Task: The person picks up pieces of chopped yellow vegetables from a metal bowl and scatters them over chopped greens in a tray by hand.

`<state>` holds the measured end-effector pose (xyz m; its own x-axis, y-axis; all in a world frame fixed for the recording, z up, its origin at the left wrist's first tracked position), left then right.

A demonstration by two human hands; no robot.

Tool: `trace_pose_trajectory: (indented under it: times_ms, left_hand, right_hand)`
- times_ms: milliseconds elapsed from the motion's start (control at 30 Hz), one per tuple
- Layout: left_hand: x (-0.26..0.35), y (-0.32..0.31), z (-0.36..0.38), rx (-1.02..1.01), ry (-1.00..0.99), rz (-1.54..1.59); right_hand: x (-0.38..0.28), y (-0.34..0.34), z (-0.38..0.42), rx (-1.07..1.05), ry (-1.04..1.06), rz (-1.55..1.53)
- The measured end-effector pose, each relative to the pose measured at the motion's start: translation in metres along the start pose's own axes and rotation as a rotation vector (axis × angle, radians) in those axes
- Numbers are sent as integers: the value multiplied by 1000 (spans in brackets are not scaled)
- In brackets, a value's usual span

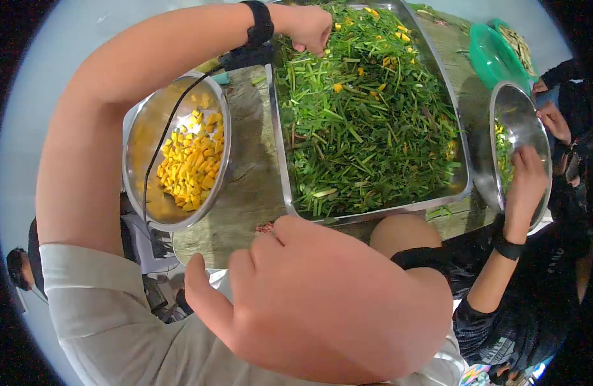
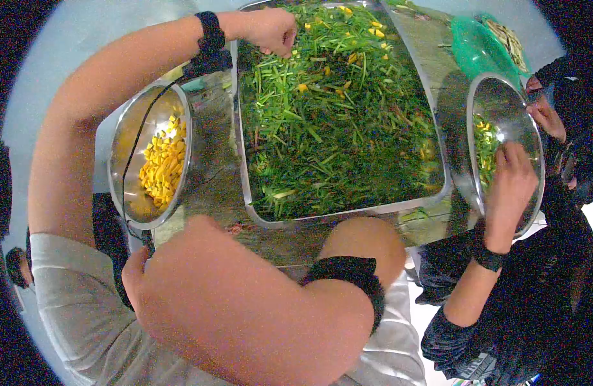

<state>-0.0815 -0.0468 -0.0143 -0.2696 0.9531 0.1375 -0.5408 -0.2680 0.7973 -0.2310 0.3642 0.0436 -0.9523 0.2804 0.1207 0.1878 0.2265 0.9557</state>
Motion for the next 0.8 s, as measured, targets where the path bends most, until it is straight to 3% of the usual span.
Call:
trace_pose_trajectory:
  times_ms: [67,200,267,300,333,367,400,467,667,800]
  left_hand:
    - [-9,-8,-7,60,-31,7]
    - [-11,-17,-17,120,-125,-59]
    - [-22,-23,-34,243,-201,-161]
    - [-17,-21,-30,265,-188,-189]
    - [-9,-19,-27,207,-141,-218]
    - [-4,-15,-25,152,-92,-248]
    - [-4,-15,-24,197,-136,-226]
    - [-10,-21,-23,279,-209,-178]
    - [-1,-5,-12,227,-122,-87]
    - [-17,1,-10,268,-166,51]
  right_hand:
    - [35,-17,5,40,-108,103]
    - [27,-17,2,220,90,188]
    - [12,-7,2,112,52,347]
    - [12,-9,11,-195,-134,471]
    - [-13,3,4,-257,-132,399]
    - [-75,33,-12,-199,127,70]
    - [-192,82,-47,-240,738,-481]
    - [-231,102,-48,-333,991,-661]
    - [-242,105,-43,-241,1014,-636]
    - [-234,106,-43,-247,978,-609]
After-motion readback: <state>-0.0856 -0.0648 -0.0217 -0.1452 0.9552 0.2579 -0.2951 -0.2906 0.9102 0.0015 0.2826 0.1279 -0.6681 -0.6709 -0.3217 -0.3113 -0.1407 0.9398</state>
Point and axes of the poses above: each hand's wrist, its own z-axis away from the middle knuckle, its own y-axis out of the back of the hand, x = y × z, the point moved 2 cm from there along -z, towards the middle knuckle, and after that the axes turned 10 degrees about -x, right-handed, at the moved point
